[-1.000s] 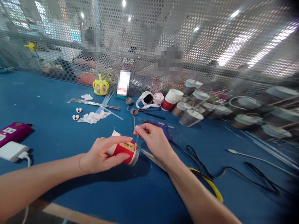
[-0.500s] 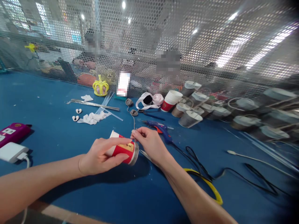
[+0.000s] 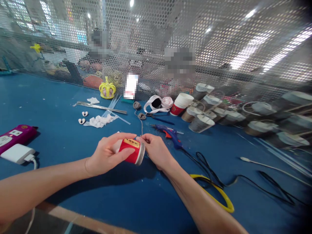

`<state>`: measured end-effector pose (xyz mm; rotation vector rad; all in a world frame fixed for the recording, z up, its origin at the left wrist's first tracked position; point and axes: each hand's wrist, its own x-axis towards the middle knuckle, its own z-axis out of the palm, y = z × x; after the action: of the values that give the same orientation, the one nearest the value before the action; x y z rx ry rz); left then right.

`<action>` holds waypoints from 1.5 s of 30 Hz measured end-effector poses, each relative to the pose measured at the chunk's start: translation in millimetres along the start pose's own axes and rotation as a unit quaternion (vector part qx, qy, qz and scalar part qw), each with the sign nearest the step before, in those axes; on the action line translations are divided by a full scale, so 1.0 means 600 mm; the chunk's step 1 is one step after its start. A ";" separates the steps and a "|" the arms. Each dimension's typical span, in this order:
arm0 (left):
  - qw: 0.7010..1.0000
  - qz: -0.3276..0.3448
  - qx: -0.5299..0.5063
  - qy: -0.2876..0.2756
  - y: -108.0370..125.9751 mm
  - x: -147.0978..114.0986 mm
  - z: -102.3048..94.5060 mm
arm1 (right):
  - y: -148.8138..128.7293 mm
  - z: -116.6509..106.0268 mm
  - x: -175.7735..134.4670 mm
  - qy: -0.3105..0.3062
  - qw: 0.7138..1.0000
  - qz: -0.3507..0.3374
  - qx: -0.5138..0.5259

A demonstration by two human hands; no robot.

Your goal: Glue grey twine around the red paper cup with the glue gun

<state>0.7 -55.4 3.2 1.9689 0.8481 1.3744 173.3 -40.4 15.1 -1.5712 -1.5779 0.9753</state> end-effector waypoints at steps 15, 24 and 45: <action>0.952 -0.192 -0.236 0.036 -0.004 0.019 0.011 | 0.010 0.010 0.003 -0.039 0.999 0.012 -0.005; 0.989 -0.104 -0.085 0.055 -0.016 0.021 0.003 | -0.007 -0.027 0.010 0.036 0.997 -0.016 -0.073; 0.911 -0.254 -0.324 -0.029 -0.026 0.039 0.003 | -0.036 -0.027 -0.051 -0.041 0.984 -0.144 -0.094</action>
<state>5.8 -27.6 4.2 1.1657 0.6875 1.0863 177.9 -70.2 42.5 -1.3862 -1.9394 0.7579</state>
